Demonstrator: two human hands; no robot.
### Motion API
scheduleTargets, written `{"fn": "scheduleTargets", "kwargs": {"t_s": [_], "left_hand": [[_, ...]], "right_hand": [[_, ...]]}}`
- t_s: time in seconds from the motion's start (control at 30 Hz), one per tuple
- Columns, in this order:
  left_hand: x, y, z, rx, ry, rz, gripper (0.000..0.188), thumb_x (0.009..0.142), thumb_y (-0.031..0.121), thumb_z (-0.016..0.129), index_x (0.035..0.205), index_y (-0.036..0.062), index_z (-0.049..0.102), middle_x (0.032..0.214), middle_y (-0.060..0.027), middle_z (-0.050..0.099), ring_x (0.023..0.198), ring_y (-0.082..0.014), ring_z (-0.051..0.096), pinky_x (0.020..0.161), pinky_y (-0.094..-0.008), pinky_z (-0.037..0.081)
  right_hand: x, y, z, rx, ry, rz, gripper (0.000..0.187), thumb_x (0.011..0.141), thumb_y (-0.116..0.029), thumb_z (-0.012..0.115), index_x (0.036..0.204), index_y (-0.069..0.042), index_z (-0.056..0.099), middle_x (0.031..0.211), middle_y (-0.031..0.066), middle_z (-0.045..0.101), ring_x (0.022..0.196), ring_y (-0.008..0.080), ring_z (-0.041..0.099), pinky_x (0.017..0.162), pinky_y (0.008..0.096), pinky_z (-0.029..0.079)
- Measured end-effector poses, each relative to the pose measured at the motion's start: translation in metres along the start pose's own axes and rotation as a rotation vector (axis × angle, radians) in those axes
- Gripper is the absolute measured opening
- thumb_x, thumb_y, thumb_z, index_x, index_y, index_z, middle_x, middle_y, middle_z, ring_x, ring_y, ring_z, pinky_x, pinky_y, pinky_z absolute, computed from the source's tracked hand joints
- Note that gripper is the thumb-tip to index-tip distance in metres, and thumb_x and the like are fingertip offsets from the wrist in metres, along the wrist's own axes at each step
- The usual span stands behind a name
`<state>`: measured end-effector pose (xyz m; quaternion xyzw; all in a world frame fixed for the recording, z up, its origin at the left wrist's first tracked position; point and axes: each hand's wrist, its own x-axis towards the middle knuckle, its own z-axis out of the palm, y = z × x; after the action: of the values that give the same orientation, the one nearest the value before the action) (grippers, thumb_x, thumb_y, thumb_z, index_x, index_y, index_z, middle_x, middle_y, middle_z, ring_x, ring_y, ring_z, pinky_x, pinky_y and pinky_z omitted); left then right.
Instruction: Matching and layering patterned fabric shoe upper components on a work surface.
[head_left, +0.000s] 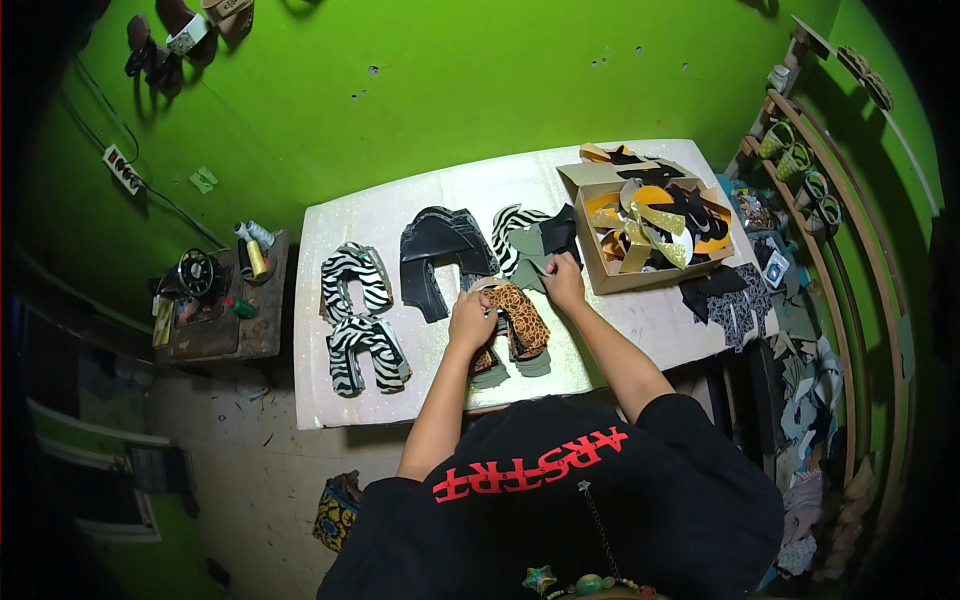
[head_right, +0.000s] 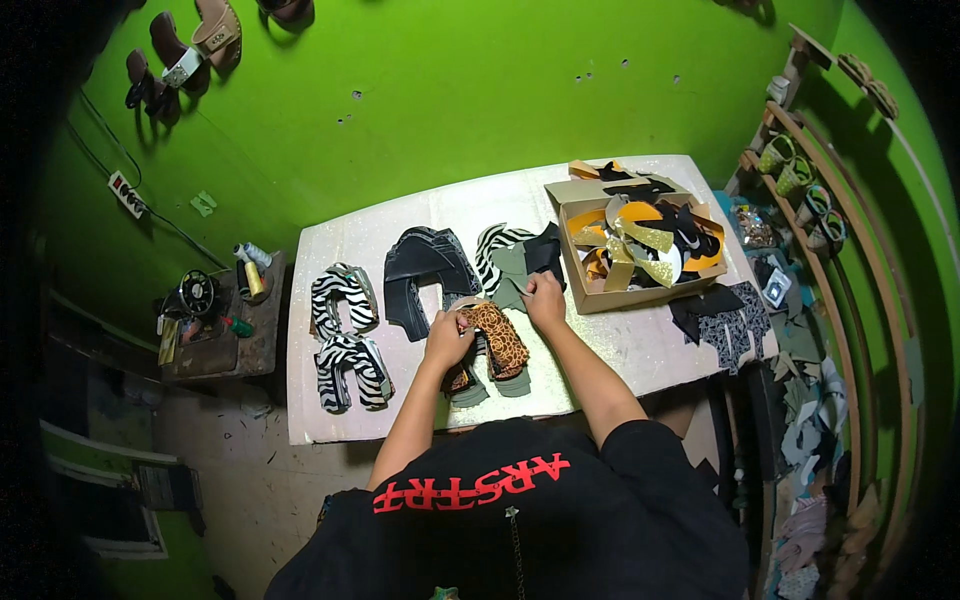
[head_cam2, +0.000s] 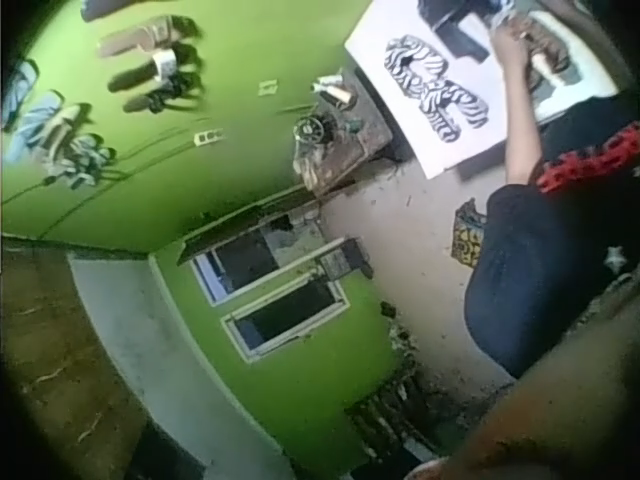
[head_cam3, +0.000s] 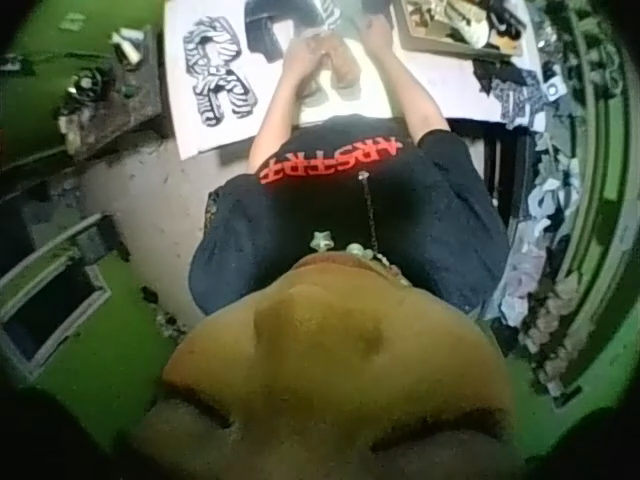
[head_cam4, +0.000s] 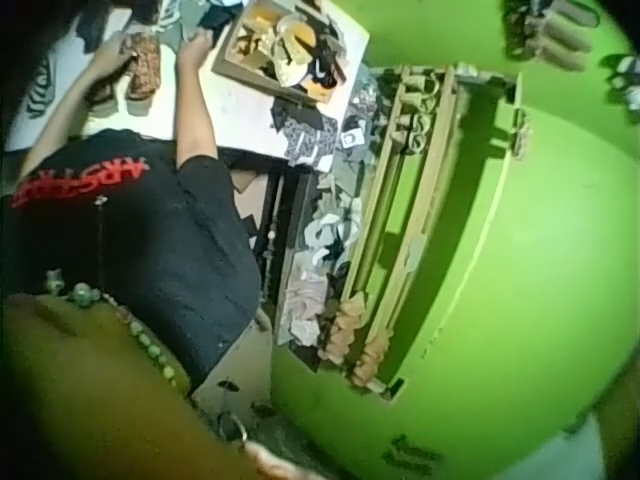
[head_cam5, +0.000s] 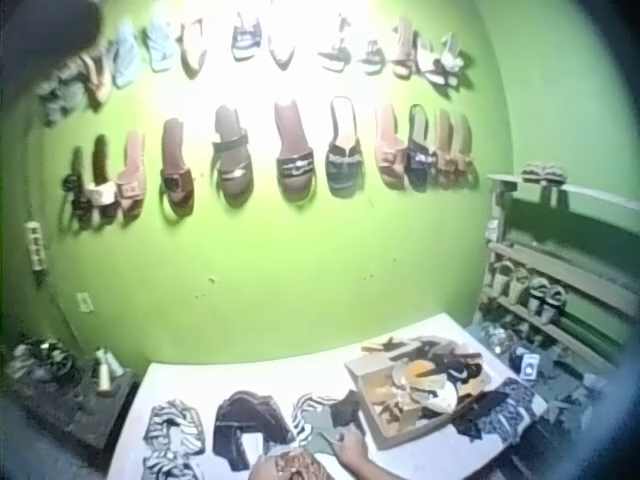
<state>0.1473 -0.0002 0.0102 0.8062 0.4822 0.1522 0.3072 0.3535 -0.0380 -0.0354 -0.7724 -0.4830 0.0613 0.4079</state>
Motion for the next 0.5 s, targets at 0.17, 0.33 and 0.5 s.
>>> {"fn": "scheduleTargets", "kwargs": {"t_s": [0.17, 0.33, 0.5], "left_hand": [[0.000, 0.002, 0.003, -0.006, 0.084, 0.048, 0.019, 0.069, 0.017, 0.062, 0.078, 0.0016, 0.054, 0.081, -0.0155, 0.050, 0.078, -0.0315, 0.052, 0.072, -0.0376, 0.043], [0.002, -0.001, 0.001, -0.004, 0.017, -0.015, 0.018, 0.069, 0.018, 0.061, 0.080, 0.0043, 0.054, 0.090, -0.0149, 0.050, 0.089, -0.0339, 0.050, 0.078, -0.0396, 0.042], [0.008, -0.012, -0.007, -0.338, -0.047, -0.026, 0.031, 0.082, 0.031, 0.050, 0.088, 0.0019, 0.060, 0.083, -0.0134, 0.053, 0.081, -0.0283, 0.053, 0.076, -0.0359, 0.041]], "right_hand": [[0.005, 0.002, -0.017, 0.216, -0.138, 0.143, 0.018, 0.066, -0.008, 0.065, 0.080, -0.002, 0.056, 0.073, 0.0143, 0.058, 0.070, 0.0293, 0.058, 0.064, 0.0338, 0.045], [0.023, -0.019, -0.045, 0.126, -0.033, 0.111, 0.021, 0.071, -0.016, 0.062, 0.087, -0.002, 0.060, 0.077, 0.0175, 0.061, 0.074, 0.0300, 0.060, 0.066, 0.0328, 0.046], [0.028, -0.060, -0.065, 0.502, -0.279, 0.196, 0.025, 0.069, -0.018, 0.068, 0.084, -0.001, 0.058, 0.078, 0.0110, 0.064, 0.068, 0.0174, 0.061, 0.064, 0.0301, 0.047]]}}
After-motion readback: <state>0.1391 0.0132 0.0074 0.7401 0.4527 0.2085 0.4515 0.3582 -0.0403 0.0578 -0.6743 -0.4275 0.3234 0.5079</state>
